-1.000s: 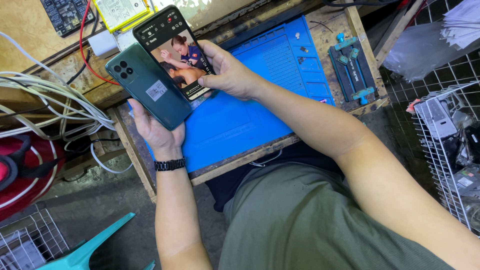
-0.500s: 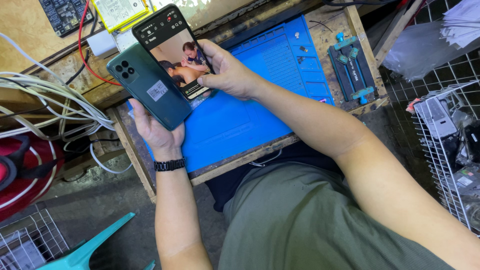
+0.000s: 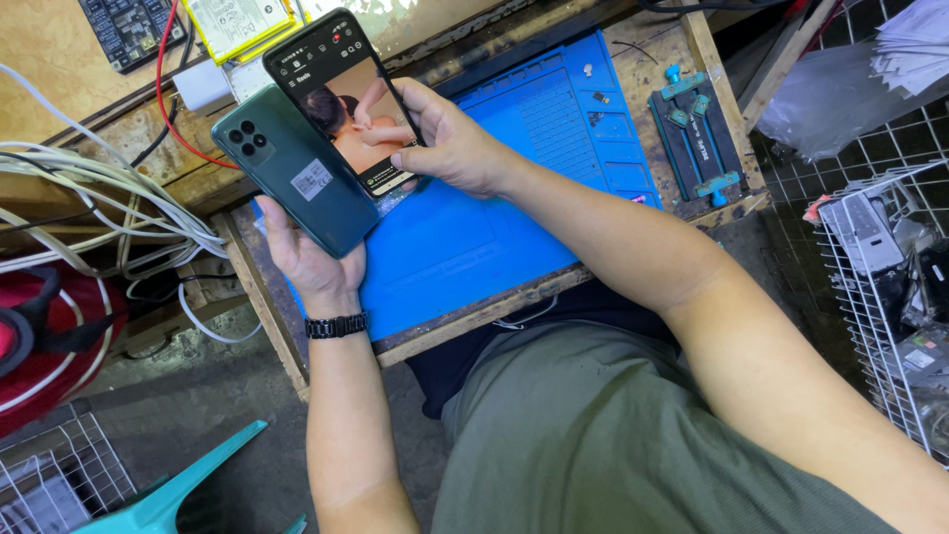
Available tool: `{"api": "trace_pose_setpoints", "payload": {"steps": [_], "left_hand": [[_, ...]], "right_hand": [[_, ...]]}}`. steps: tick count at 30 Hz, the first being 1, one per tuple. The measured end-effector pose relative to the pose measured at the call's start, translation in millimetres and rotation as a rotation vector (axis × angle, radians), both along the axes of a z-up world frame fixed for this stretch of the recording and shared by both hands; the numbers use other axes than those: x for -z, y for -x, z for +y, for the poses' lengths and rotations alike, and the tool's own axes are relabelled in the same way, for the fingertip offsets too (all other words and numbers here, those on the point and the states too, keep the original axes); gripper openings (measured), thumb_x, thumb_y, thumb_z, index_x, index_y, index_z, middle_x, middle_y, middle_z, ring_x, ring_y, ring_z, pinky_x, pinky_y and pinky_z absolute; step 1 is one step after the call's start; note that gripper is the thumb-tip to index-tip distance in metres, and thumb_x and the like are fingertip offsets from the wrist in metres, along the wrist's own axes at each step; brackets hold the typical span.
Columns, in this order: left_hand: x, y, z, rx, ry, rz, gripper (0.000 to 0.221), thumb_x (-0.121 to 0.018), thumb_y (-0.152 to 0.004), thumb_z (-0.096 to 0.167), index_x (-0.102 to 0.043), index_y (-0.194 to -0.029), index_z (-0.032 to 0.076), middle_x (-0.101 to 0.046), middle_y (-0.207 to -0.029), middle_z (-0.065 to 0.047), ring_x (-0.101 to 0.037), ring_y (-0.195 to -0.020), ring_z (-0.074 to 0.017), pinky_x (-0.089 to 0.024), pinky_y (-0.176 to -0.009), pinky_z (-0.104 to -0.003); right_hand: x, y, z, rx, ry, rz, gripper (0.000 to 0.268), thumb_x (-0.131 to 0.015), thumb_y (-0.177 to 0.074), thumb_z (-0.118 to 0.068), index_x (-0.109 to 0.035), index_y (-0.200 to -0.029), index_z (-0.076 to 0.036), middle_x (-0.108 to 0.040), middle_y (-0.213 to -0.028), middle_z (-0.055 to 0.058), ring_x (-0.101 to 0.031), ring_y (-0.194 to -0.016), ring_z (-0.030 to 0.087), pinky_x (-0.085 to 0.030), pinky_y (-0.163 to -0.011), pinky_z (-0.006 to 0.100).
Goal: The person holds a green smartphone and uses a metal prying tool to carefully separate the screen from the frame. They work along the edges of the device on a blue work mat, attempting to open the phone for repair.
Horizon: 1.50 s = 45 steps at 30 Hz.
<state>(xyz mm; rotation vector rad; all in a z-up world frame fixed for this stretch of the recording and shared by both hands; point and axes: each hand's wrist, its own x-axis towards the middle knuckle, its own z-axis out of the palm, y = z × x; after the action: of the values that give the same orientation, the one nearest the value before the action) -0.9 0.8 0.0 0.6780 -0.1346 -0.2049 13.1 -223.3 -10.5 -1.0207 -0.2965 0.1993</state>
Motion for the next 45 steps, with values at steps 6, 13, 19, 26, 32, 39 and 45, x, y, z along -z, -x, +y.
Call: {"api": "trace_pose_setpoints", "payload": {"steps": [6, 13, 19, 26, 32, 39, 45], "left_hand": [[-2, 1, -1, -0.021, 0.018, 0.038, 0.053, -0.053, -0.11, 0.048, -0.057, -0.144, 0.007, -0.065, -0.136, -0.009, -0.063, -0.121, -0.0234, -0.05, -0.11, -0.04], [-6, 0, 1, 0.047, 0.018, -0.039, 0.064, -0.05, -0.106, 0.056, -0.056, -0.146, 0.006, -0.064, -0.14, -0.014, -0.063, -0.124, -0.027, -0.05, -0.108, -0.043], [6, -2, 7, 0.027, 0.076, 0.038, 0.061, -0.05, -0.111, 0.052, -0.052, -0.152, 0.007, -0.059, -0.144, -0.011, -0.056, -0.135, -0.0252, -0.041, -0.12, -0.044], [-6, 2, -1, 0.067, 0.003, -0.027, 0.063, -0.053, -0.109, 0.053, -0.051, -0.152, 0.008, -0.058, -0.151, -0.011, -0.053, -0.141, -0.0282, -0.038, -0.126, -0.05], [-4, 2, 1, 0.052, 0.04, -0.004, 0.062, -0.053, -0.107, 0.053, -0.052, -0.152, 0.01, -0.057, -0.152, -0.009, -0.054, -0.14, -0.0267, -0.038, -0.126, -0.05], [-1, 1, 8, -0.006, 0.084, 0.044, 0.059, -0.053, -0.106, 0.052, -0.053, -0.149, 0.011, -0.06, -0.148, -0.009, -0.056, -0.142, -0.0273, -0.041, -0.124, -0.049], [0, -1, 4, 0.046, -0.005, -0.069, 0.064, -0.05, -0.111, 0.057, -0.054, -0.148, 0.005, -0.062, -0.14, -0.018, -0.063, -0.122, -0.0293, -0.052, -0.102, -0.045]], "right_hand": [[5, -1, 1, 0.023, 0.002, -0.025, 0.061, -0.064, -0.091, 0.012, -0.045, -0.146, -0.008, -0.055, -0.14, 0.005, -0.055, -0.139, 0.015, -0.046, -0.117, 0.035], [0, 2, -1, 0.012, 0.035, -0.035, 0.052, -0.068, -0.096, 0.009, -0.046, -0.14, -0.006, -0.053, -0.132, 0.004, -0.059, -0.128, 0.016, -0.063, -0.093, 0.034], [-10, 9, 5, -0.037, 0.032, 0.036, 0.072, -0.067, -0.094, 0.005, -0.034, -0.157, -0.01, -0.056, -0.141, 0.007, -0.063, -0.12, 0.013, -0.062, -0.08, 0.03], [-14, 10, 6, -0.057, 0.05, 0.047, 0.077, -0.067, -0.095, 0.003, -0.029, -0.161, -0.01, -0.056, -0.145, 0.009, -0.062, -0.124, 0.016, -0.061, -0.081, 0.03], [-10, 10, 7, -0.049, 0.044, 0.045, 0.08, -0.065, -0.089, 0.006, -0.03, -0.159, -0.007, -0.052, -0.148, 0.008, -0.058, -0.129, 0.018, -0.061, -0.087, 0.032], [-3, 4, 2, -0.015, 0.056, -0.066, 0.079, -0.064, -0.086, 0.009, -0.034, -0.158, -0.004, -0.05, -0.154, 0.008, -0.044, -0.151, 0.019, -0.036, -0.131, 0.039], [-13, -4, -5, 0.037, 0.049, -0.083, 0.082, -0.066, -0.087, 0.008, -0.032, -0.16, -0.005, -0.05, -0.154, 0.008, -0.045, -0.151, 0.021, -0.039, -0.13, 0.04]]}}
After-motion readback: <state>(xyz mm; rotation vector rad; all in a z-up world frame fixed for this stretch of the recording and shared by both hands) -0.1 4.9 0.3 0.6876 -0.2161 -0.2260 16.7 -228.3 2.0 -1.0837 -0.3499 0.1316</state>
